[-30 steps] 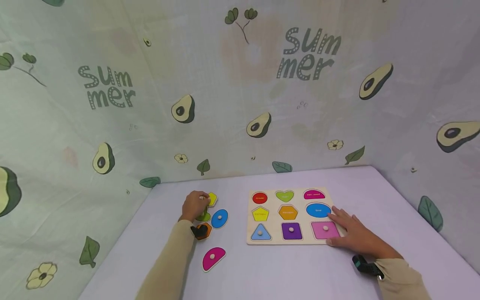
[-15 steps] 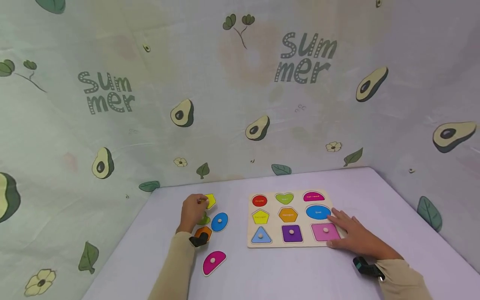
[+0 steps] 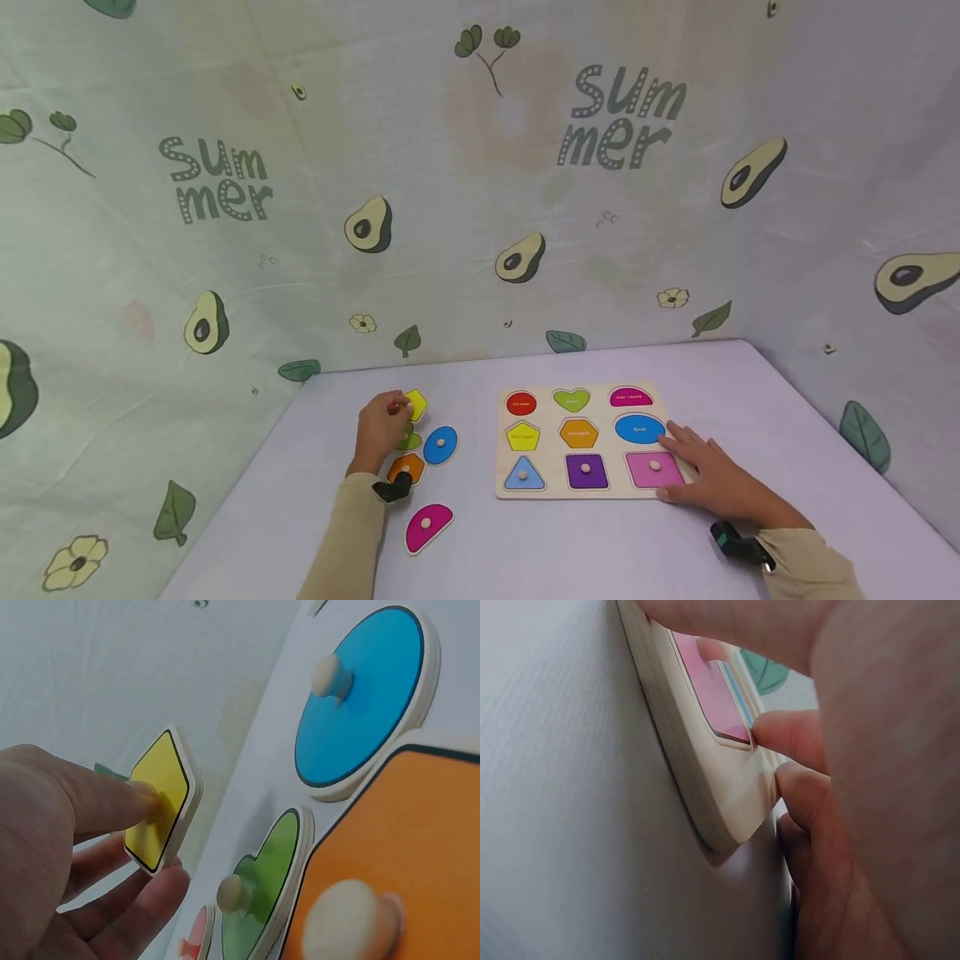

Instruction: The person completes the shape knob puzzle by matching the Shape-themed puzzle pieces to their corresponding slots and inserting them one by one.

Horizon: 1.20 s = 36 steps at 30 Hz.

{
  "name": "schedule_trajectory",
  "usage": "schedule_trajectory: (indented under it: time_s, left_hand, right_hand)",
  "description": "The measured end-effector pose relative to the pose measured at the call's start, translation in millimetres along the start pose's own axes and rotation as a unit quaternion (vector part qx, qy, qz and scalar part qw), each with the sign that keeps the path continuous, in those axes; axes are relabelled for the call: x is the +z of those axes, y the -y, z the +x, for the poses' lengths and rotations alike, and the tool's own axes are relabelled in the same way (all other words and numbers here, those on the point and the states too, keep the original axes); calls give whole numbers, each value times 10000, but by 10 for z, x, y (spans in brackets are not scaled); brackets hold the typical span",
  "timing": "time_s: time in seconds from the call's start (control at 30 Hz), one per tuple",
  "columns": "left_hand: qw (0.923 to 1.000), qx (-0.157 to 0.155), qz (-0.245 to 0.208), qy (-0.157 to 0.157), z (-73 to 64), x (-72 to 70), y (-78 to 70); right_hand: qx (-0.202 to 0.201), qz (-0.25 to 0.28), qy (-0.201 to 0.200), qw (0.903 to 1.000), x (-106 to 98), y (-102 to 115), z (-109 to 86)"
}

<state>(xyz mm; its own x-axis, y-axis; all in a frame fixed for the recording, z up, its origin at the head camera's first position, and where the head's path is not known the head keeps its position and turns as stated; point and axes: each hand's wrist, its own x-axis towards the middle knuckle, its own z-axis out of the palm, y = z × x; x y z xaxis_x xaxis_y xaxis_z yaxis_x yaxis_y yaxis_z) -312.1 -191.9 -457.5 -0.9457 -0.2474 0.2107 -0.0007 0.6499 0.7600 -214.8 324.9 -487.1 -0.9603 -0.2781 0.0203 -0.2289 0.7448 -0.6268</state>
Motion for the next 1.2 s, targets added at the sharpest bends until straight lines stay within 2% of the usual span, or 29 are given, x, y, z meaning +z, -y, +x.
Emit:
schedule_trajectory:
  time_s: [0.17, 0.3, 0.53, 0.73, 0.87, 1.0, 1.2]
  left_hand:
    - [9999, -101, -62, 90, -11, -14, 4]
    - [9998, 34, 140, 106, 8, 7, 26]
    - [9991, 277, 305, -60, 60, 18, 6]
    - [9979, 451, 436, -155, 6, 25, -2]
    - [9981, 456, 374, -173, -3, 50, -1]
    - [9988, 414, 236, -59, 9, 76, -22]
    - [9995, 241, 171, 92, -26, 104, -118]
  right_hand:
    - [44, 9, 26, 10000, -15, 8, 3]
    - [86, -1, 84, 9999, -17, 27, 12]
    - [87, -175, 33, 9998, -49, 46, 33]
    - [87, -48, 84, 9999, -22, 34, 5]
    - [114, -144, 109, 9998, -13, 28, 6]
    - [134, -252, 74, 9996, -37, 23, 21]
    - [75, -57, 48, 9999, -20, -1, 20]
